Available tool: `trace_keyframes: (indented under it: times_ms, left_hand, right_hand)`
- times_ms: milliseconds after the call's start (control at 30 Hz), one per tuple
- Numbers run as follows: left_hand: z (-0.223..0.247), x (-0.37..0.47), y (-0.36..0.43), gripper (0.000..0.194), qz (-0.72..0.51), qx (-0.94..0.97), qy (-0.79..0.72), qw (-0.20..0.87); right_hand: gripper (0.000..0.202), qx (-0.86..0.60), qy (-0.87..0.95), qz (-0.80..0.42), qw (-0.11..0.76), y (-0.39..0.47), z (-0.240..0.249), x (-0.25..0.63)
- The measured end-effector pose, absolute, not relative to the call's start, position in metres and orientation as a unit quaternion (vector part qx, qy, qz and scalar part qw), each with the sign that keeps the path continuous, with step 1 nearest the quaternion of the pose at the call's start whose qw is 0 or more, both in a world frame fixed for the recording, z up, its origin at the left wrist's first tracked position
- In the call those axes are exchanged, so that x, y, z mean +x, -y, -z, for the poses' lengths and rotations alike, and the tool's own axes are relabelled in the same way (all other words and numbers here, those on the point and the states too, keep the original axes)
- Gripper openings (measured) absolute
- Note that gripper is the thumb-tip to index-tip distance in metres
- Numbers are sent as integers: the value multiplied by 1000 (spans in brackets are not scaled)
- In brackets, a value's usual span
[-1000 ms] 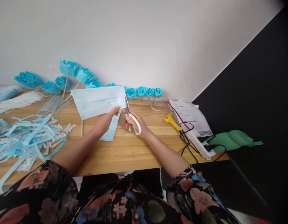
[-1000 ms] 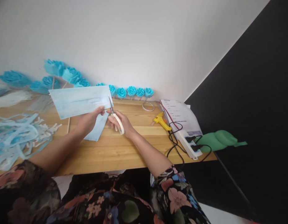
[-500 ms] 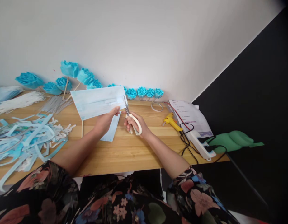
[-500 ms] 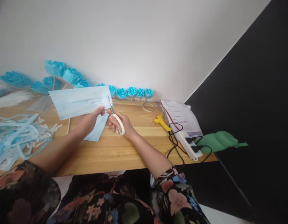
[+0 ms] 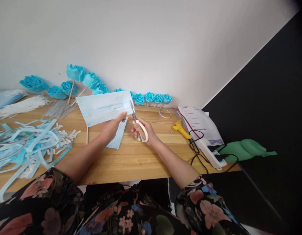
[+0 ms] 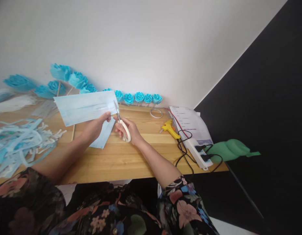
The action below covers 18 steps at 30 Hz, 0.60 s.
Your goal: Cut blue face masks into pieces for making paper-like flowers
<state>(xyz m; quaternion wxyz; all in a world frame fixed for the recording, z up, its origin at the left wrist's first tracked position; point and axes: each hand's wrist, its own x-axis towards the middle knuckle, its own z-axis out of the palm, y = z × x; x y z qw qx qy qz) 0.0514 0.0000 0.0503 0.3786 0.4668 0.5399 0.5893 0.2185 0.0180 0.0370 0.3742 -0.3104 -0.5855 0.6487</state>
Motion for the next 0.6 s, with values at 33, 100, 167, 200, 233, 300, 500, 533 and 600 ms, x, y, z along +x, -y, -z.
trace_keyframes:
  times_ms: [33, 100, 167, 200, 233, 300, 500, 533, 600]
  left_hand:
    - [-50, 51, 0, 38, -590, 469, -539, 378]
    - [-50, 51, 0, 38, -590, 473, -535, 376]
    - [-49, 51, 0, 38, -589, 479, -533, 374]
    - [-49, 51, 0, 38, -588, 482, -531, 374]
    - [-50, 51, 0, 38, -588, 484, -529, 374]
    - [-51, 52, 1, 37, -585, 485, -528, 379]
    - [-58, 56, 6, 36, -572, 467, -555, 382]
    - [-59, 57, 6, 36, -573, 467, -557, 380]
    - [-60, 57, 7, 36, -568, 469, -562, 376]
  right_hand:
    - [63, -308, 588, -648, 373, -18, -37, 219]
    - [63, -303, 600, -642, 368, -20, -37, 220]
    - [64, -297, 616, -632, 364, -22, -37, 221]
    - [65, -295, 623, -627, 363, -23, -36, 222]
    - [65, -292, 629, -623, 362, -24, -36, 222]
    - [64, -287, 638, -616, 361, -26, -34, 223]
    - [62, -279, 650, -606, 365, -26, -35, 224]
    - [62, -278, 651, -605, 366, -25, -35, 224]
    - [62, -274, 650, -605, 369, -25, -36, 224]
